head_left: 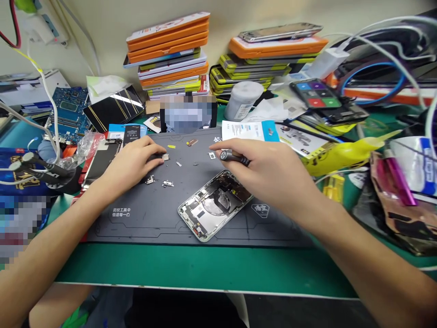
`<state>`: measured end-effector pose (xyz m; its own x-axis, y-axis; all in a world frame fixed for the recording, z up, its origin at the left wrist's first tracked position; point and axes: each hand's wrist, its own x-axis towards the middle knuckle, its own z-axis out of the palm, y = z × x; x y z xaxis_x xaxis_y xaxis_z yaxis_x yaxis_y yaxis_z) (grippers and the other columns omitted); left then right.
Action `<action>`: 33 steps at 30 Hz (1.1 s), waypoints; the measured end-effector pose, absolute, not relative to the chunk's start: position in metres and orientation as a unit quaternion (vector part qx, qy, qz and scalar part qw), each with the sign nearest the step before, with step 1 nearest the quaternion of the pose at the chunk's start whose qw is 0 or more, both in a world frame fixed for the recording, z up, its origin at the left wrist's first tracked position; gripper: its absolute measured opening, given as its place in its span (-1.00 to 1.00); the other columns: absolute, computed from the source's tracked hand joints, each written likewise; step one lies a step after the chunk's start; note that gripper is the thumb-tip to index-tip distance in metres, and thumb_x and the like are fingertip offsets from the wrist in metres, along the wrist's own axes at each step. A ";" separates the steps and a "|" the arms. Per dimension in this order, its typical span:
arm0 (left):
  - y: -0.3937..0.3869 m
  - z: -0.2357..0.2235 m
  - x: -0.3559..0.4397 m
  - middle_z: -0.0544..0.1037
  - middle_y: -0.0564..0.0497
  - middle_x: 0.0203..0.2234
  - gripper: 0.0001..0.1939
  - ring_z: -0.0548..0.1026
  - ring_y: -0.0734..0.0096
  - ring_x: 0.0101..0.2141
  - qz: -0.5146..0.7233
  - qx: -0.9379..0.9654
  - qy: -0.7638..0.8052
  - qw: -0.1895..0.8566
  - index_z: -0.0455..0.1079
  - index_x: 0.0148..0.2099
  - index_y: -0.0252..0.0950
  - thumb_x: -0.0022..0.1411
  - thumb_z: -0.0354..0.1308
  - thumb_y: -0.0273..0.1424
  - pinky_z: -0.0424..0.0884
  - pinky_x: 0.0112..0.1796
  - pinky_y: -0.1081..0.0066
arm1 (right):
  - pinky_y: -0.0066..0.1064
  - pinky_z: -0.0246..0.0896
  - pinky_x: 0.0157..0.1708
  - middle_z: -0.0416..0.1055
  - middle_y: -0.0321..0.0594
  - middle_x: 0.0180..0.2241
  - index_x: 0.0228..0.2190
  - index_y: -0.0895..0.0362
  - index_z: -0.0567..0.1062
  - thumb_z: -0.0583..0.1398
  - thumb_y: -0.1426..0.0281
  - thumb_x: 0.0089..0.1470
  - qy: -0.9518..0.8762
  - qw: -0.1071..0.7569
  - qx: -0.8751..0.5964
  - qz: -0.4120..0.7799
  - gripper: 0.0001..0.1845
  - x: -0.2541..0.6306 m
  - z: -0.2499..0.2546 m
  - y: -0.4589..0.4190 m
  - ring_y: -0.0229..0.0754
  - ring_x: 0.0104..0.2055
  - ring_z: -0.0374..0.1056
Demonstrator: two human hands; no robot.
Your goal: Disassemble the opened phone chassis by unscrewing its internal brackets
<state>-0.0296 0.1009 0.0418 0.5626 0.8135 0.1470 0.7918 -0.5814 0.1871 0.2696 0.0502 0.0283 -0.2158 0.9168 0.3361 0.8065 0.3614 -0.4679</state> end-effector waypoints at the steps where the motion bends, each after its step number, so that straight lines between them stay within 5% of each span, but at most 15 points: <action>1: 0.101 0.040 -0.028 0.59 -0.10 0.00 -0.78 0.59 0.18 -0.06 0.101 0.886 0.450 0.043 0.55 0.09 -0.21 0.51 0.17 -0.29 0.49 -0.02 0.20 | -0.06 0.54 -0.12 0.73 -0.22 -0.03 0.01 -0.05 0.68 0.19 0.43 0.25 -0.775 0.286 -0.555 0.093 -0.62 0.270 0.028 0.050 0.12 -0.05 0.68; 8: 0.096 0.050 -0.029 0.62 -0.03 -0.11 -0.89 0.55 0.38 -0.27 0.161 0.859 0.480 0.069 0.52 -0.02 -0.22 0.47 0.19 -0.39 0.47 -0.19 0.32 | -0.05 0.54 -0.13 0.73 -0.20 -0.05 0.02 -0.03 0.67 0.17 0.43 0.25 -0.780 0.281 -0.554 0.073 -0.60 0.270 0.028 0.048 0.15 -0.04 0.67; 22: 0.101 0.052 -0.038 0.69 0.01 -0.35 -0.89 0.62 0.38 -0.38 0.297 0.758 0.529 0.238 0.56 -0.14 -0.24 0.32 0.29 -0.32 0.56 -0.30 0.31 | 0.02 0.57 -0.13 0.73 -0.22 -0.05 -0.01 -0.03 0.67 0.18 0.44 0.26 -0.785 0.284 -0.547 0.063 -0.64 0.270 0.028 0.046 0.21 -0.04 0.68; 28: 0.097 0.056 -0.035 0.76 0.01 -0.15 -0.83 0.66 0.29 -0.16 0.262 0.800 0.514 0.164 0.66 -0.09 -0.19 0.39 0.24 -0.32 0.53 -0.10 0.27 | 0.07 0.57 -0.09 0.71 -0.24 0.01 -0.02 -0.05 0.66 0.16 0.45 0.26 -0.788 0.272 -0.549 0.064 -0.63 0.270 0.027 0.046 0.22 0.00 0.67; 33: 0.099 0.053 -0.037 0.76 0.03 -0.18 -0.88 0.66 0.27 -0.19 0.222 0.805 0.528 0.156 0.67 -0.10 -0.14 0.38 0.29 -0.32 0.48 -0.11 0.24 | 0.02 0.57 -0.12 0.72 -0.23 -0.02 -0.01 -0.03 0.68 0.16 0.41 0.25 -0.790 0.271 -0.547 0.057 -0.62 0.270 0.025 0.047 0.21 -0.02 0.68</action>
